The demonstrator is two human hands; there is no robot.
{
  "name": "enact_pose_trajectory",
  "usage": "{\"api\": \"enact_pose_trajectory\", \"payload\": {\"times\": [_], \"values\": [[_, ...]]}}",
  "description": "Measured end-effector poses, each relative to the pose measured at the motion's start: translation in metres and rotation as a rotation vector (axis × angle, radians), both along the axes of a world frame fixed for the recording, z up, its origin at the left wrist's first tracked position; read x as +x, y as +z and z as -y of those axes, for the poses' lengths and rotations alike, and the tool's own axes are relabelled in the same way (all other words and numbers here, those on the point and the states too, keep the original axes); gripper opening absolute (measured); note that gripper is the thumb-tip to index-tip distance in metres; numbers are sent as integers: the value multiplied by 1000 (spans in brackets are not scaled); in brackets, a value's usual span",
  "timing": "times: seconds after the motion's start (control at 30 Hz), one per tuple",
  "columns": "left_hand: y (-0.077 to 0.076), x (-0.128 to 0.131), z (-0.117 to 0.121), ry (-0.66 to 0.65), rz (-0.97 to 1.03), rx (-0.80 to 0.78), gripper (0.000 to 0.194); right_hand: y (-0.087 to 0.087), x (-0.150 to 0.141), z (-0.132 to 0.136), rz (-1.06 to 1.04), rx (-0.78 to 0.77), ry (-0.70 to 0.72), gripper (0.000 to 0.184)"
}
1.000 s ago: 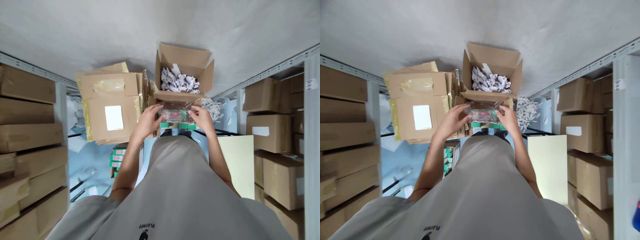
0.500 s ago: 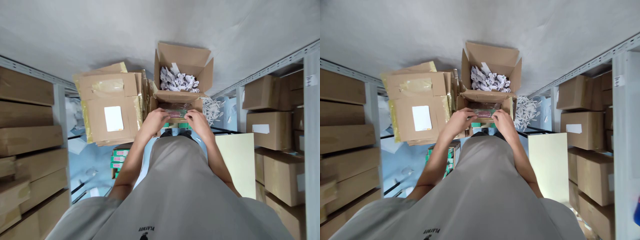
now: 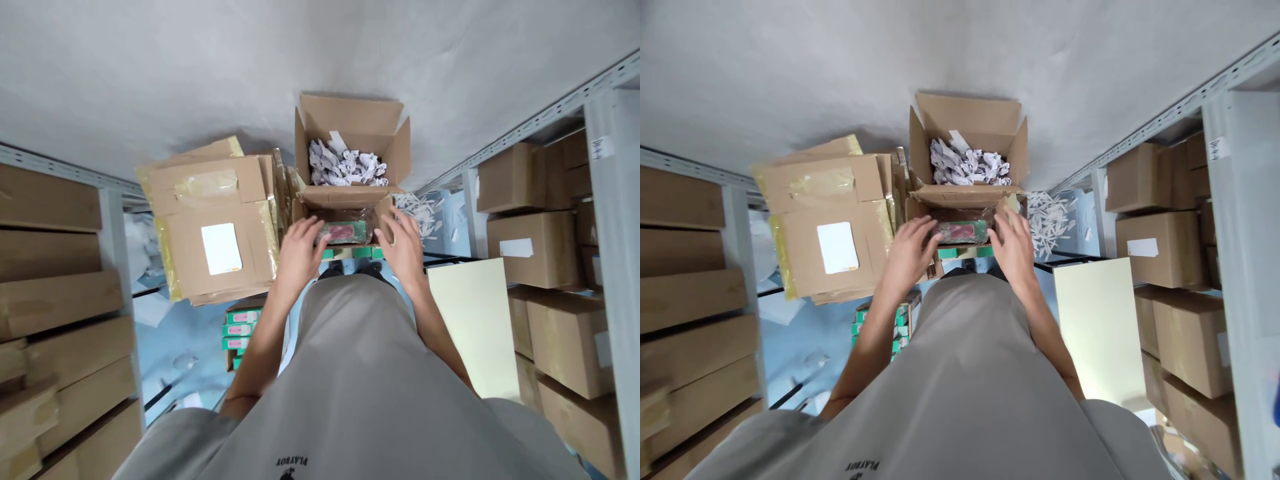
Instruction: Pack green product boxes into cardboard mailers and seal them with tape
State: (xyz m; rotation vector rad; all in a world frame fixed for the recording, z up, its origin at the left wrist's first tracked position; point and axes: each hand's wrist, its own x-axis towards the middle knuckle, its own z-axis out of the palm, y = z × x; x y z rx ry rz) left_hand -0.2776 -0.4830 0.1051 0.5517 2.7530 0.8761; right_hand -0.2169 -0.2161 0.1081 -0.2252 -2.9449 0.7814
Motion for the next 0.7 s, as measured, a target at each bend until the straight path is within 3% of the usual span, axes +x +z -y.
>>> {"api": "enact_pose_trajectory", "payload": {"times": [0.1,0.2,0.33,0.47,0.6,0.7], "values": [[-5,1,17,286,-134,61,56,-13,9,-13,-86,29,-209,38],[-11,-5,29,433,-61,22,55,-26,13,-17,16,22,-291,26],[-13,-14,30,428,98,-87,32,-34,15,-10,108,4,-341,23],[-2,-12,22,401,34,-169,28,-28,27,-9,67,-2,-384,21],[13,1,0,371,-37,-188,29,-19,61,-27,-8,-55,-429,20],[22,16,-33,290,-54,-205,27,-14,102,-50,-48,-103,-496,21]]}}
